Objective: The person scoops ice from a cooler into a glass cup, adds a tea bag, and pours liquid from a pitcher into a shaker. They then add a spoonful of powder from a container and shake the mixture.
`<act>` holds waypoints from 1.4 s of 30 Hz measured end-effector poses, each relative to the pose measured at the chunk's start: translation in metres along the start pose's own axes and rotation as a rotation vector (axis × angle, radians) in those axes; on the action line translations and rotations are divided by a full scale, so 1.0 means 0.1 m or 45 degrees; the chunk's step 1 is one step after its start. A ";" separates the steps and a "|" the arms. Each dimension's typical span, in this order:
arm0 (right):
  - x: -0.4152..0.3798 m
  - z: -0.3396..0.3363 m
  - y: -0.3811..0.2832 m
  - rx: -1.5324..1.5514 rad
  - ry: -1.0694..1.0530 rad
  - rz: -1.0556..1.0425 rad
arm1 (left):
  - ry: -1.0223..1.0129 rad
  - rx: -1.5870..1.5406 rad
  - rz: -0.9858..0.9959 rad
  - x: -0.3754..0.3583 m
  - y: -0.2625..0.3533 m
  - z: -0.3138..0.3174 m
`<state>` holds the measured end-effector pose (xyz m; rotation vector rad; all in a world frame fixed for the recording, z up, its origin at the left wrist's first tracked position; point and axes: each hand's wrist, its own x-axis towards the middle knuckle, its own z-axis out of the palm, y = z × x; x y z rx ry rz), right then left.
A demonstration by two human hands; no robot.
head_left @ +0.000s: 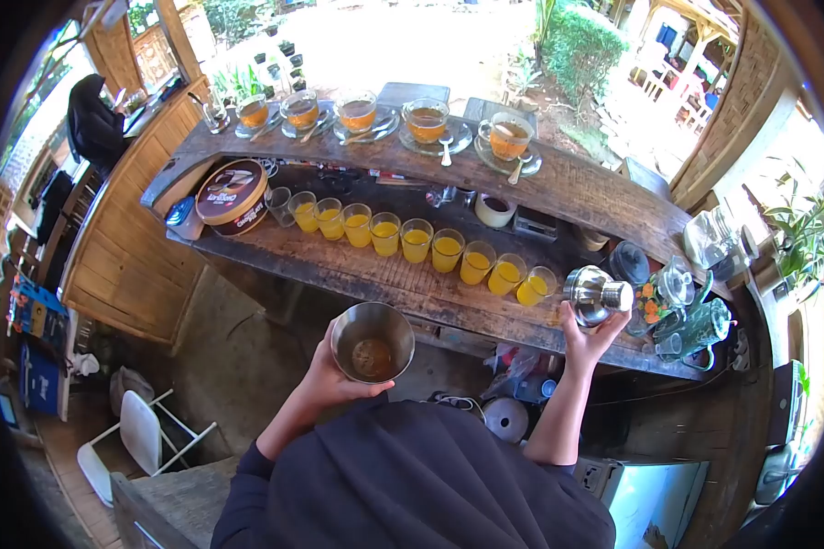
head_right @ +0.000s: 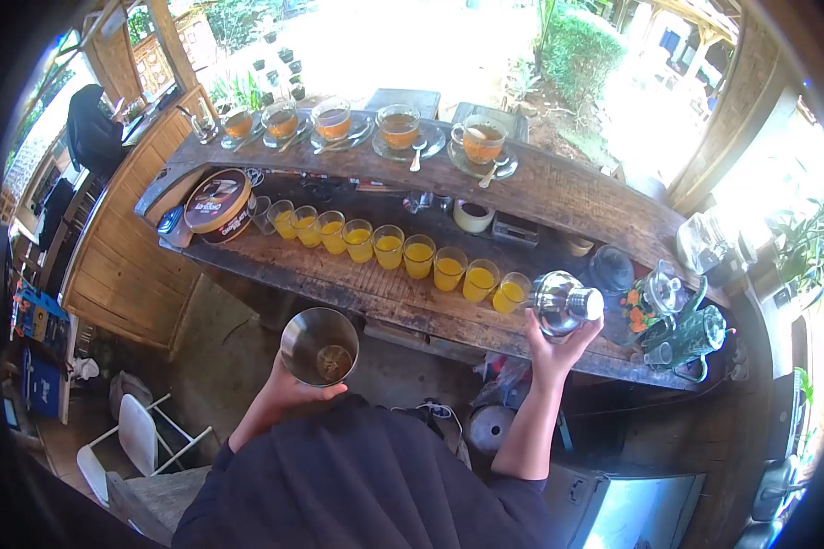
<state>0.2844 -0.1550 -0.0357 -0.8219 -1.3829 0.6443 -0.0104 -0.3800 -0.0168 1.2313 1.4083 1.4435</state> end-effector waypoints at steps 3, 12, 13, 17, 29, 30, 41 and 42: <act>0.07 0.10 -0.33 0.066 -0.057 -0.047 | -0.089 0.056 0.110 0.18 0.02 0.08; 0.21 0.28 -1.04 0.198 -0.420 -0.240 | -0.347 -0.059 0.269 0.65 0.20 0.58; 0.22 0.29 -1.11 0.161 -0.443 -0.267 | -0.365 -0.065 0.279 0.70 0.21 0.62; 0.26 0.22 -1.24 0.054 -0.499 -0.366 | -0.532 -0.068 0.338 0.90 0.23 0.80; 0.11 -0.52 -0.49 1.191 -0.373 0.558 | -0.731 -0.197 0.333 1.10 -0.69 1.54; 0.10 -0.63 -0.42 1.261 -0.384 0.629 | -0.687 -0.107 0.346 1.12 -0.70 1.62; -0.09 -1.37 0.44 -0.404 -0.111 0.501 | -0.740 -0.139 0.101 1.36 -0.80 2.49; -0.09 -1.41 0.53 -0.405 -0.109 0.507 | -0.704 -0.099 0.118 1.39 -0.83 2.54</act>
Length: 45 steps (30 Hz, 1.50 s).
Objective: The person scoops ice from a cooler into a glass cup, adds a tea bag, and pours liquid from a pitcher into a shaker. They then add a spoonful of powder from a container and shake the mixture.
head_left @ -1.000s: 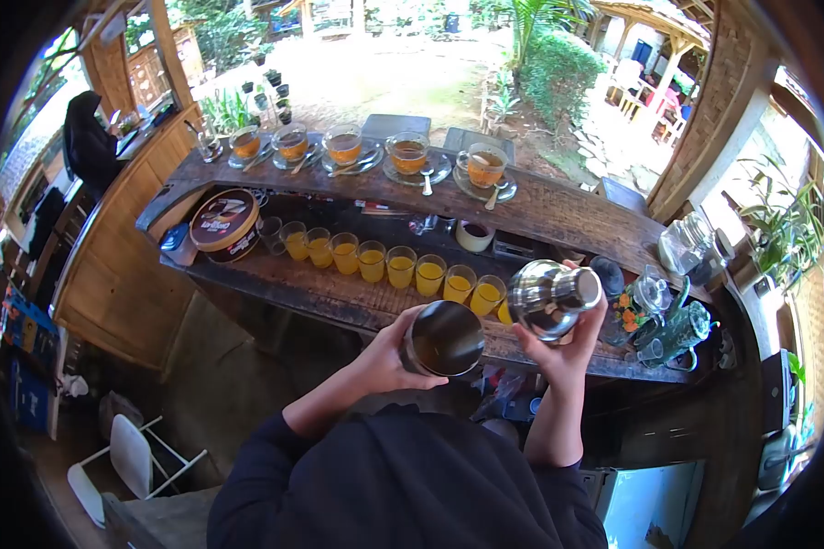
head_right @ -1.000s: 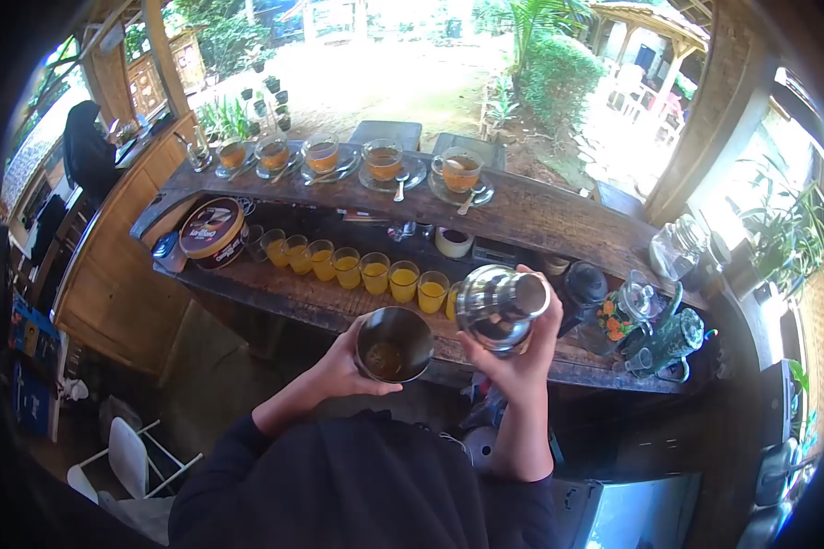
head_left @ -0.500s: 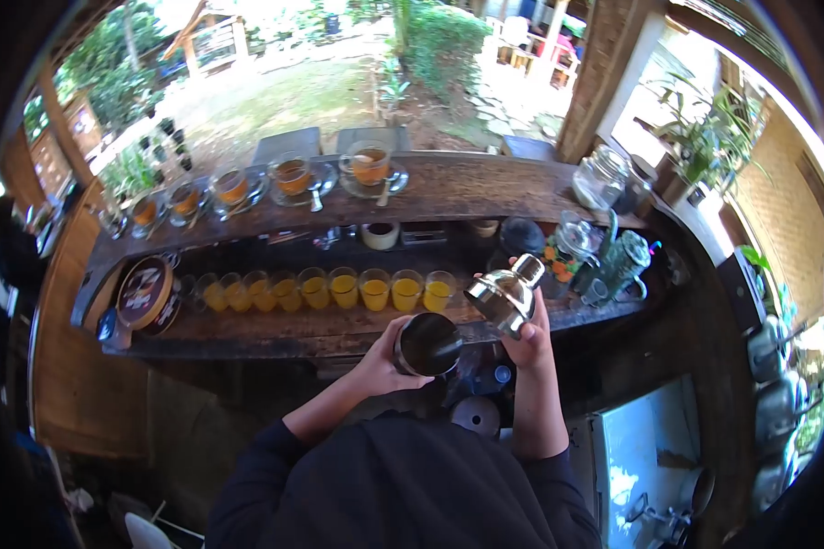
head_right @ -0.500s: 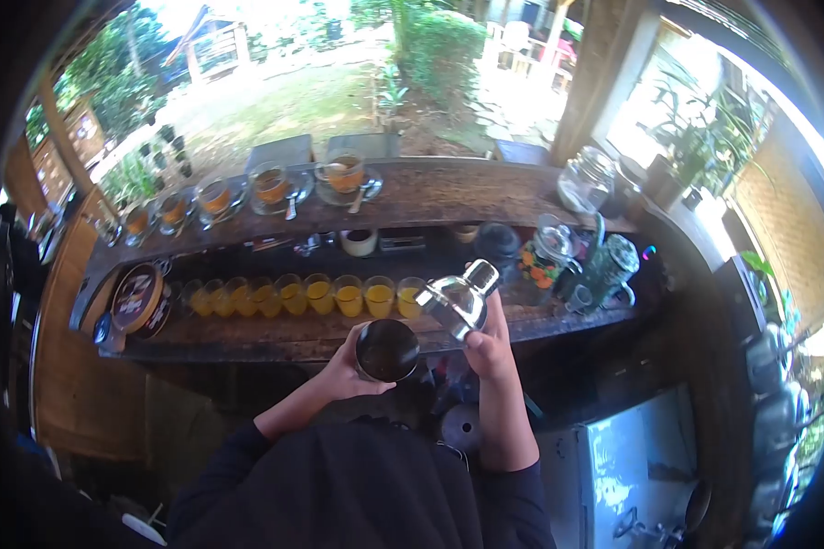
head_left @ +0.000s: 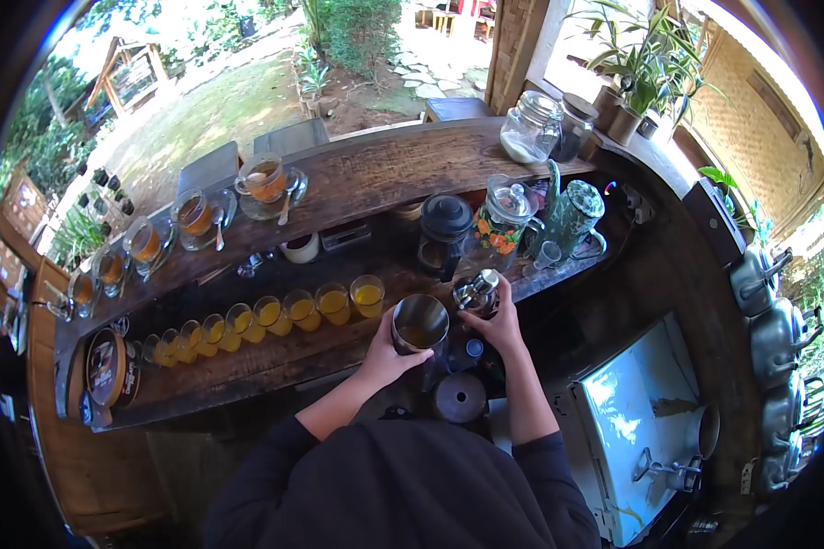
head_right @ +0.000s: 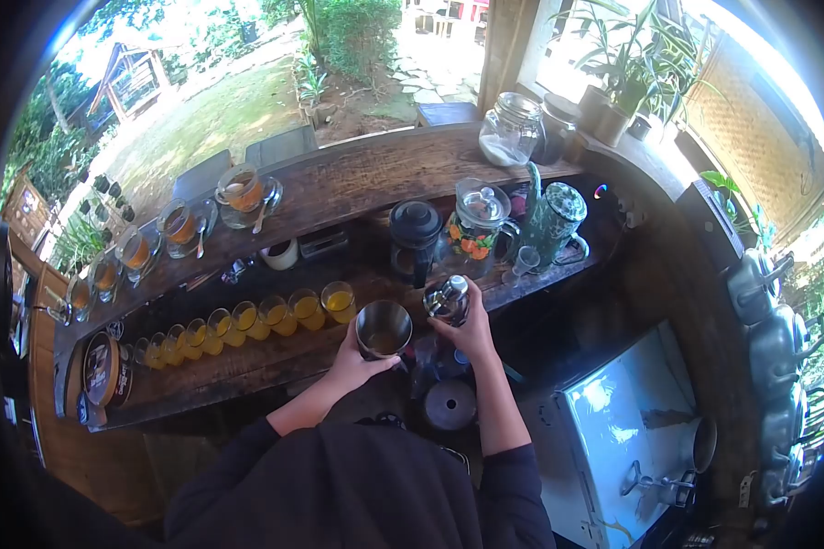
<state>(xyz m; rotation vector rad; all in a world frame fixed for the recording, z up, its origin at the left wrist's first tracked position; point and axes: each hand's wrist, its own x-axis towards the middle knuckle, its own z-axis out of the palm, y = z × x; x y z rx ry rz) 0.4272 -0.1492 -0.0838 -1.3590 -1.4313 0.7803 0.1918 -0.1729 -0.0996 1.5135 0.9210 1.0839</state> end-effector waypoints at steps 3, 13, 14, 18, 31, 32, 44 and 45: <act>0.10 0.01 0.27 -0.364 0.035 -0.110 | 0.069 0.008 0.016 0.12 -0.05 0.06; 0.09 -0.08 0.55 -0.164 0.269 -0.131 | 0.219 0.166 0.020 0.22 -0.03 0.15; 0.09 -0.19 0.55 -0.173 0.365 -0.178 | 0.226 0.206 0.026 0.23 -0.02 0.15; 0.45 -0.76 0.37 0.072 0.919 -0.559 | 0.249 0.291 0.037 0.23 -0.05 0.14; 1.01 -0.32 0.38 0.565 0.497 0.128 | 0.312 0.307 0.027 0.22 -0.18 0.16; 1.09 -0.36 0.50 0.527 0.323 0.067 | 0.280 0.270 -0.002 0.23 -0.17 0.15; 1.65 -0.26 0.30 0.697 0.483 0.170 | 0.173 -0.012 -0.016 -0.09 0.08 0.06; 1.71 -0.28 0.36 0.711 0.486 0.095 | 0.146 -0.055 0.006 -0.13 0.09 0.04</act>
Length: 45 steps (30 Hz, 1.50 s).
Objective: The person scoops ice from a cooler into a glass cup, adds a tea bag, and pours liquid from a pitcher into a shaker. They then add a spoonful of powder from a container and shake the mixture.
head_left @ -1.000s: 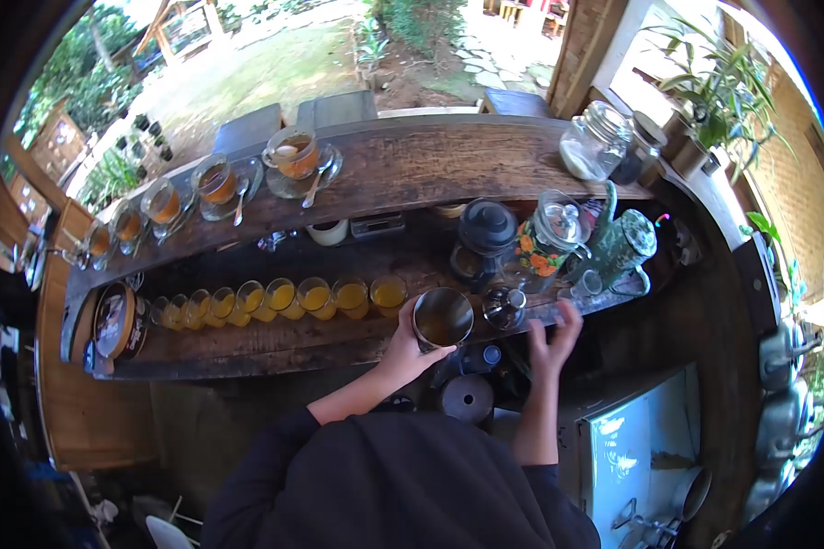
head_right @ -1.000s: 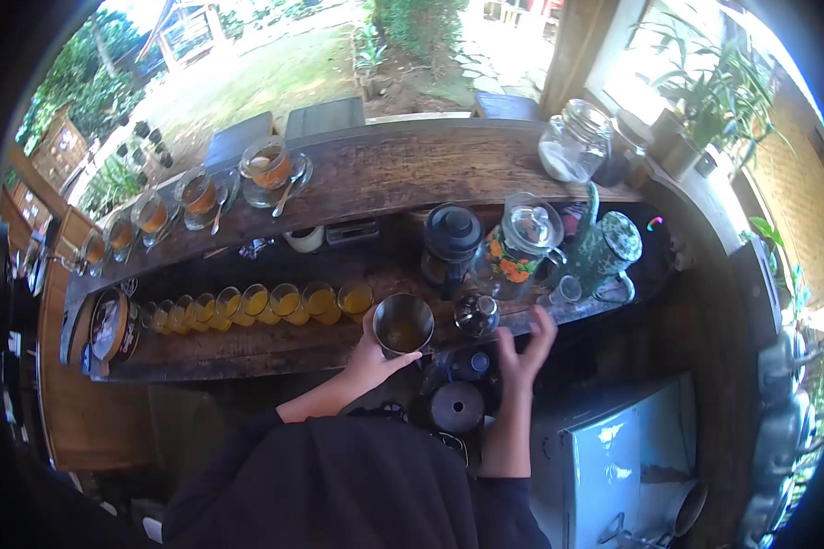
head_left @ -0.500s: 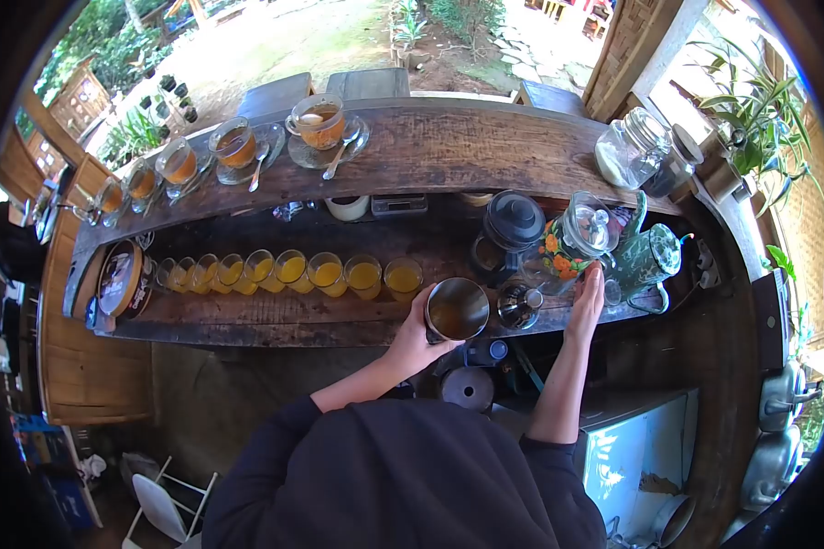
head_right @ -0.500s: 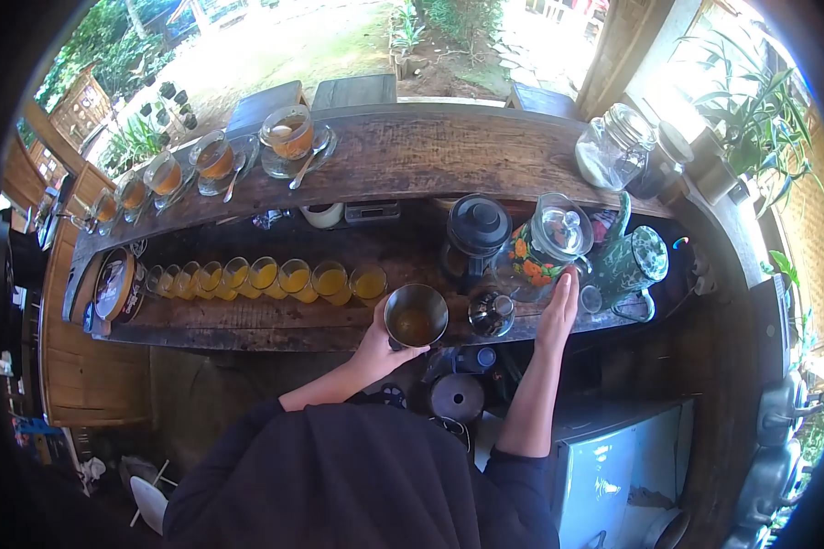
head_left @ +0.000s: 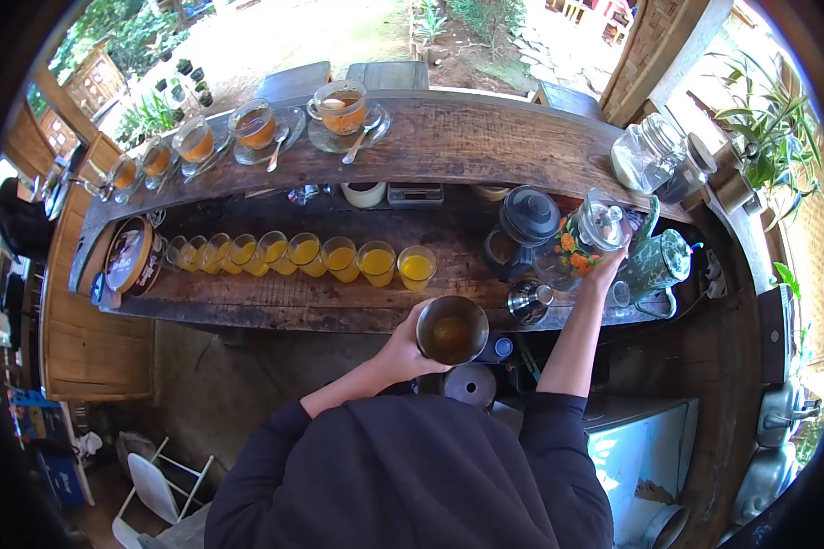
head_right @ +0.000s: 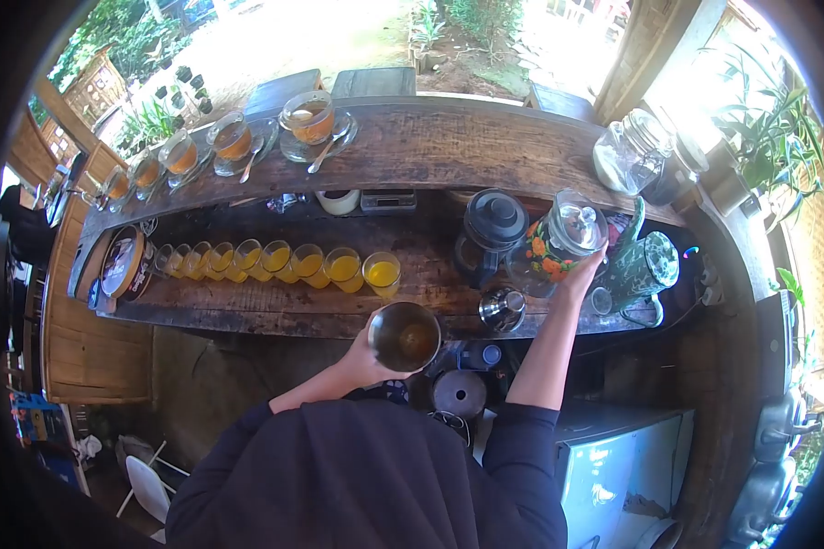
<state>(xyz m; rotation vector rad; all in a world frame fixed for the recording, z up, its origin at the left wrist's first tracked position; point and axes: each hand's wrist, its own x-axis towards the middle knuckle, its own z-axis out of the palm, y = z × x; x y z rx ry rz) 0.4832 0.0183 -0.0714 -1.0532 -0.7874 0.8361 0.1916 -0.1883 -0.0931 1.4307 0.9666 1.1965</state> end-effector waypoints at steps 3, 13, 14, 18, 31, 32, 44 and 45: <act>0.09 -0.04 0.05 0.087 -0.063 0.019 | -0.009 -0.085 -0.054 -0.16 0.00 -0.11; -0.13 0.39 -1.28 0.104 -0.133 -0.240 | 0.236 0.071 -0.103 -0.62 0.56 -0.64; -0.18 0.46 -1.49 0.150 -0.156 -0.265 | 0.276 0.026 -0.118 -0.67 0.58 -0.69; -0.57 0.88 -2.11 0.081 -0.304 -0.485 | 0.304 0.125 -0.148 -0.88 0.60 -0.89; -2.32 2.65 -1.56 0.429 -1.196 -0.626 | 0.497 0.152 -0.121 -1.95 0.87 -1.45; -2.67 2.60 -2.03 0.321 -1.406 0.000 | 0.510 0.167 -0.128 -2.08 0.89 -1.47; -3.63 3.64 -1.36 0.562 -2.145 0.072 | 0.890 0.275 -0.063 -2.93 1.15 -1.52; -3.67 3.68 -1.33 0.563 -2.153 0.077 | 0.890 0.303 0.006 -2.94 1.16 -1.51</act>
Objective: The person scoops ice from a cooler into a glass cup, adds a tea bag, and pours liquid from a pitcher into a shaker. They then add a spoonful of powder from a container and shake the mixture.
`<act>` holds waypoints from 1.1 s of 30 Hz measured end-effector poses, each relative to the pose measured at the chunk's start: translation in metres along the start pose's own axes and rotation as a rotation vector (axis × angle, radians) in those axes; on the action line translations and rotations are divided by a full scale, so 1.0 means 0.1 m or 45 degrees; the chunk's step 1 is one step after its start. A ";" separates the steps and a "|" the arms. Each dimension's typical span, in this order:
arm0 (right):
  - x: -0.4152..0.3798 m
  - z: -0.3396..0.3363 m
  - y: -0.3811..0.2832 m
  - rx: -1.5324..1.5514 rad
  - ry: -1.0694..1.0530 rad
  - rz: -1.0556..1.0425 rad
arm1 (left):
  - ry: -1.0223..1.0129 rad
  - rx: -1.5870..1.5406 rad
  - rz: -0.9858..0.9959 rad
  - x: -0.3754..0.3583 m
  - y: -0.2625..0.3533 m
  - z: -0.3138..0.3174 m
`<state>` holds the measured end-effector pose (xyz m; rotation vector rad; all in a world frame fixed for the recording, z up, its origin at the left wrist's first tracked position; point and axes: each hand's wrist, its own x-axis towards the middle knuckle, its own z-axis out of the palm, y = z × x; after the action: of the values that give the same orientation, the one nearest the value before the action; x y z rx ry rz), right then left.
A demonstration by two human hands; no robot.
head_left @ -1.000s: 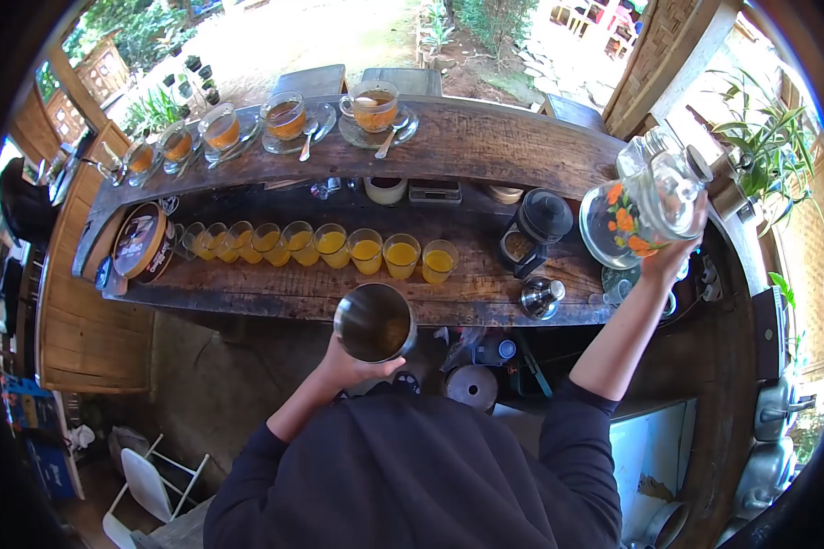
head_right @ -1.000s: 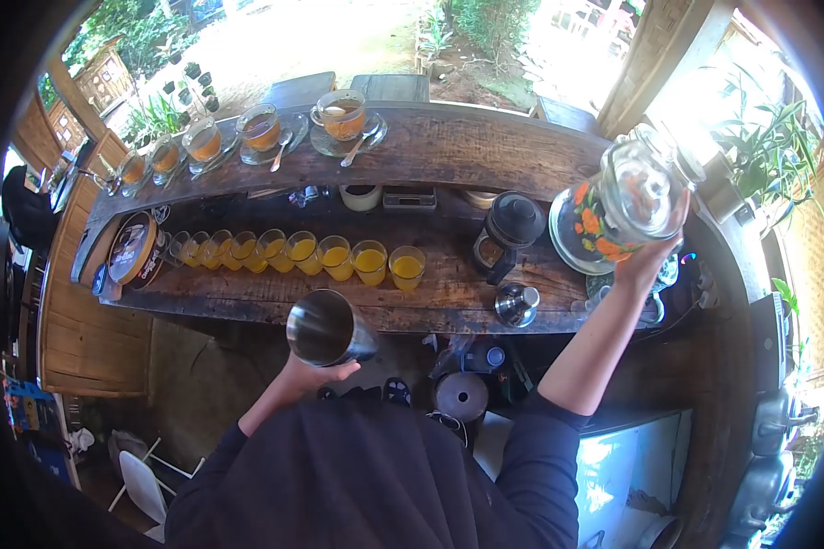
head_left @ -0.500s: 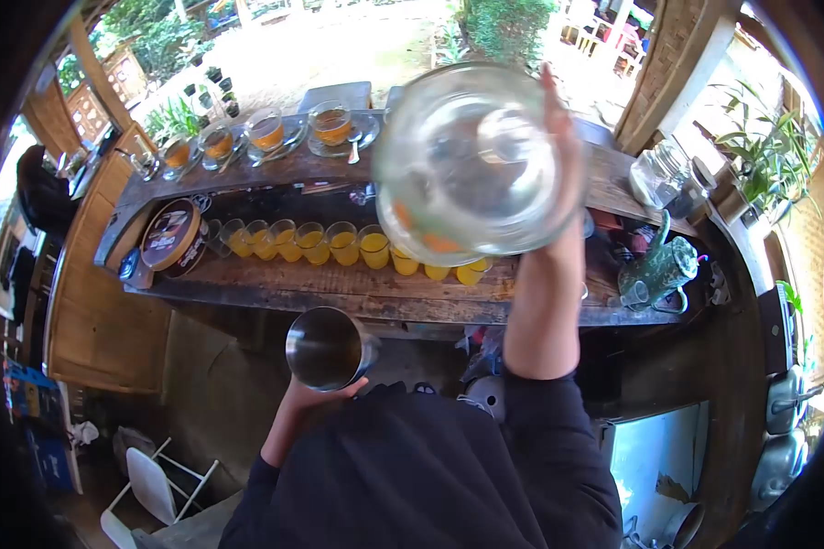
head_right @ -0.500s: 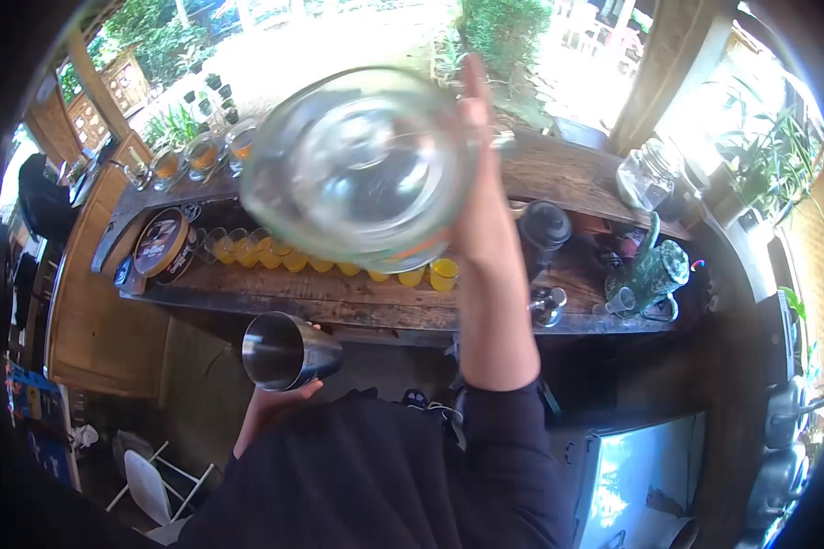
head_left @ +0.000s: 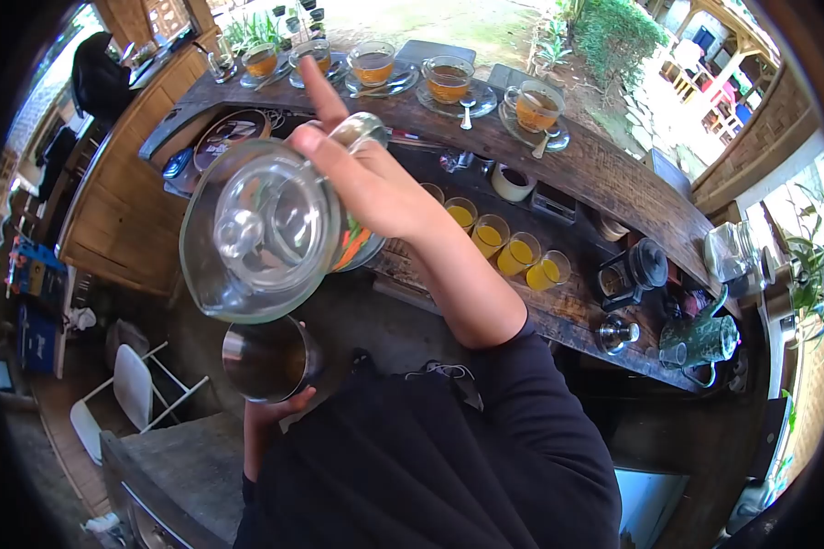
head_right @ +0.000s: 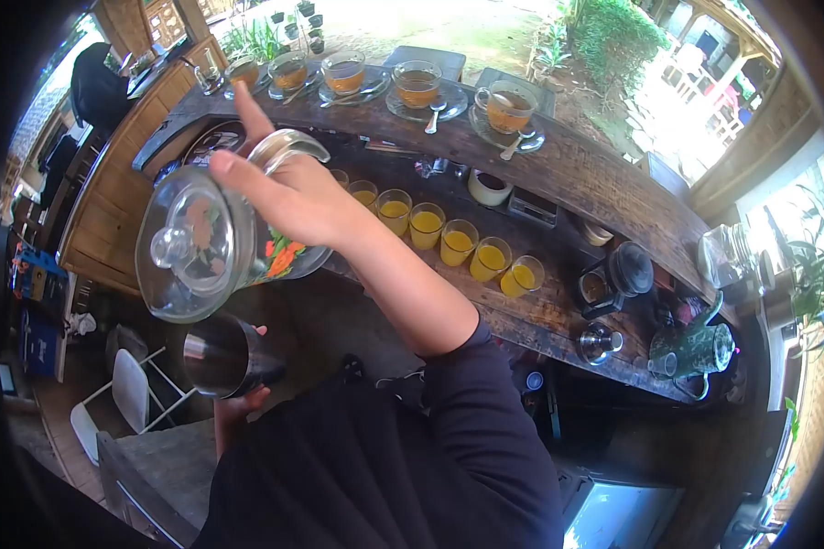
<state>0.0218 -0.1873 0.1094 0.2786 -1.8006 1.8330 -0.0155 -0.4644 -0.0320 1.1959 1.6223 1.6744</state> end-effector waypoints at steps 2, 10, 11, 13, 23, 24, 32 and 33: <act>0.06 0.03 0.10 -0.054 -0.200 0.037 | 0.011 0.001 0.065 -0.05 0.00 -0.01; 0.09 0.15 0.07 -0.538 -0.338 -0.054 | 0.075 -0.030 -0.124 -0.11 0.06 0.07; 0.09 0.14 0.07 -0.540 -0.336 -0.054 | 0.078 -0.032 -0.140 -0.10 0.08 0.09; 0.08 0.12 0.07 -0.600 -0.377 -0.064 | 0.082 -0.034 -0.168 -0.08 0.12 0.11; 0.08 -0.07 -0.06 -0.680 -0.469 -0.119 | 0.167 -0.016 -0.368 -0.05 0.05 0.13; 0.08 -0.09 -0.09 -0.770 -0.471 -0.133 | 0.108 -0.018 -0.404 0.01 0.07 0.15; 0.12 -0.15 -0.18 -0.969 -0.524 -0.296 | 0.004 -0.035 0.000 0.25 0.03 0.27; 0.12 -0.15 -0.18 -1.018 -0.527 -0.309 | 0.027 -0.025 0.011 0.25 0.03 0.27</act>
<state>0.0244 -0.1706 0.1299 0.5529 -2.4849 0.8199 -0.0036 -0.4295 -0.0256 1.1813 1.6117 1.7102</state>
